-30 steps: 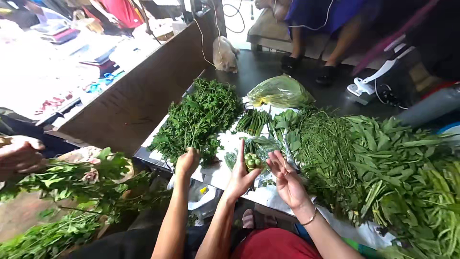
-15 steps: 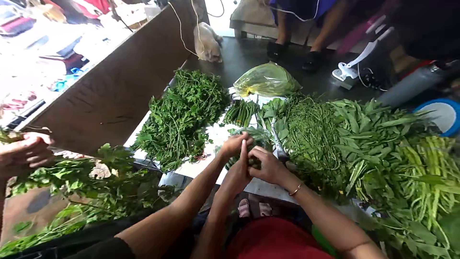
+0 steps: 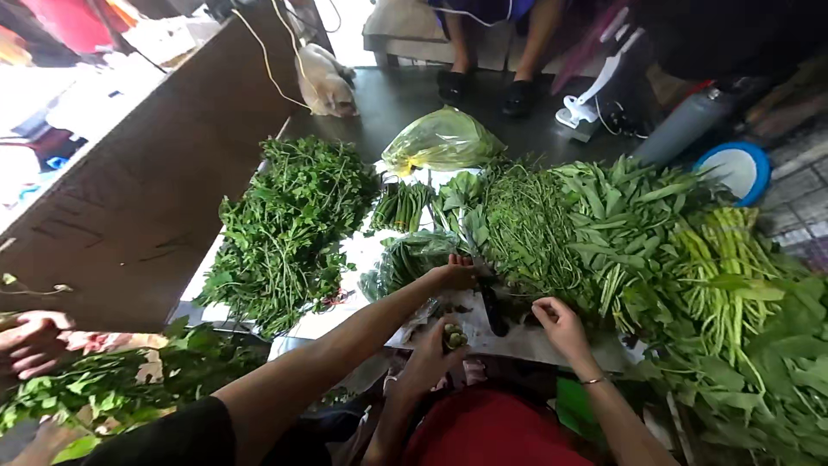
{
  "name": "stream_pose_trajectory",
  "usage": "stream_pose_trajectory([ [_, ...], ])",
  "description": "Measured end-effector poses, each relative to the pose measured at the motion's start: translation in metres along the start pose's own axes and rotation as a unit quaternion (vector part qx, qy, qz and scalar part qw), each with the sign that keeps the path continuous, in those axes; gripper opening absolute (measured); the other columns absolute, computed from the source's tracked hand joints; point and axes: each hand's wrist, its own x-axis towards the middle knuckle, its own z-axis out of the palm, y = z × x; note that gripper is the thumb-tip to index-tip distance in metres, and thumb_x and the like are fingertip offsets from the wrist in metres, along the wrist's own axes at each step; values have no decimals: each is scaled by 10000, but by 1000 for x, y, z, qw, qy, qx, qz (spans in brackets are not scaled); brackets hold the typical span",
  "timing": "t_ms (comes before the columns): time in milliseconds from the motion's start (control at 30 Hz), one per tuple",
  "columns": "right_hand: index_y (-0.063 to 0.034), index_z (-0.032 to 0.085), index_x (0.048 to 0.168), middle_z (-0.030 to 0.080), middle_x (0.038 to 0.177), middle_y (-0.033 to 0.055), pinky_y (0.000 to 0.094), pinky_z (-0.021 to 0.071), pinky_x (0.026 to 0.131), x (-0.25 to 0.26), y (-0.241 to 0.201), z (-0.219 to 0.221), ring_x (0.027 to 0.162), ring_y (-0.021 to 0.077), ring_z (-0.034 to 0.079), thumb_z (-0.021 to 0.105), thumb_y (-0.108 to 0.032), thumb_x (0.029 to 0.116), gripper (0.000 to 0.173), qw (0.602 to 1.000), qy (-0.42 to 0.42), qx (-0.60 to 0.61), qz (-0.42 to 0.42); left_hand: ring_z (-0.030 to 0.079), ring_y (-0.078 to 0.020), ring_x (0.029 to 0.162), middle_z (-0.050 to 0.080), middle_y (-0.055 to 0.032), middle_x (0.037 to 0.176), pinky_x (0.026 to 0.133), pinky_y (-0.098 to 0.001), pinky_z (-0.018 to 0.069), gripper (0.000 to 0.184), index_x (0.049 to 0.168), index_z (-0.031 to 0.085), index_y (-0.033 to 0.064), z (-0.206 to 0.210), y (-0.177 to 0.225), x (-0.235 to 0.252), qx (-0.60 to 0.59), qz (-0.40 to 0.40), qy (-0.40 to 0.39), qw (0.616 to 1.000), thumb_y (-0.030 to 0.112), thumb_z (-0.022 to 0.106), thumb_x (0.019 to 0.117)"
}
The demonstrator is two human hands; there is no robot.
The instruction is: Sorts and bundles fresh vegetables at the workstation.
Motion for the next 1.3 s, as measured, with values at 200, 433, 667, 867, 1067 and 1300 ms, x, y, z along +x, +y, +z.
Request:
stream_pose_trajectory([
  [200, 30, 705, 1078, 707, 1025, 177, 415, 588, 836, -11, -2, -12, 899, 243, 700, 608, -153, 1003, 221, 999, -24, -1, -34, 688, -169, 917, 691, -122, 1031, 866, -369, 579, 440, 1273, 572, -5, 23, 11, -1, -6, 48, -71, 996, 215, 739, 930],
  [433, 30, 619, 1330, 690, 1258, 117, 310, 552, 976, -31, -60, 14, 1127, 125, 662, 833, -244, 821, 617, 939, -293, 136, -118, 615, -153, 1109, 626, -159, 1201, 978, -331, 522, 403, 1194, 582, -71, 34, 24, 18, -142, 228, 43, 962, 207, 699, 927],
  [667, 113, 545, 1353, 682, 1225, 169, 259, 532, 1000, 31, -115, 73, 1102, 102, 662, 732, -97, 886, 545, 943, -274, 132, -134, 477, -264, 1380, 490, -216, 1479, 1154, -437, 409, 810, 1479, 428, -33, 13, 5, 35, -112, 147, 229, 956, 399, 756, 877],
  [867, -76, 577, 1421, 597, 1411, 187, 546, 476, 1087, 194, -192, 119, 1279, 367, 598, 725, -97, 936, 507, 904, -227, -203, -299, 558, -273, 1306, 533, -224, 1437, 1042, -429, 512, 733, 1488, 419, -33, -11, -45, -10, -121, 35, 310, 942, 291, 729, 908],
  [1067, -88, 690, 1267, 663, 1252, 213, 612, 511, 971, 282, -201, 211, 1186, 435, 621, 569, 70, 968, 359, 811, -204, -355, -419, 632, -291, 1184, 605, -232, 1318, 968, -448, 550, 616, 1442, 475, -46, 1, -79, -80, -88, -56, 351, 930, 260, 668, 943],
  [1300, -58, 572, 1425, 488, 1492, 263, 657, 466, 1047, 309, -194, 256, 1345, 486, 504, 605, 131, 887, 570, 854, -254, -323, -320, 658, -246, 1153, 620, -200, 1315, 966, -410, 567, 583, 1452, 472, -22, 7, -93, -111, -72, -123, 384, 912, 224, 666, 960],
])
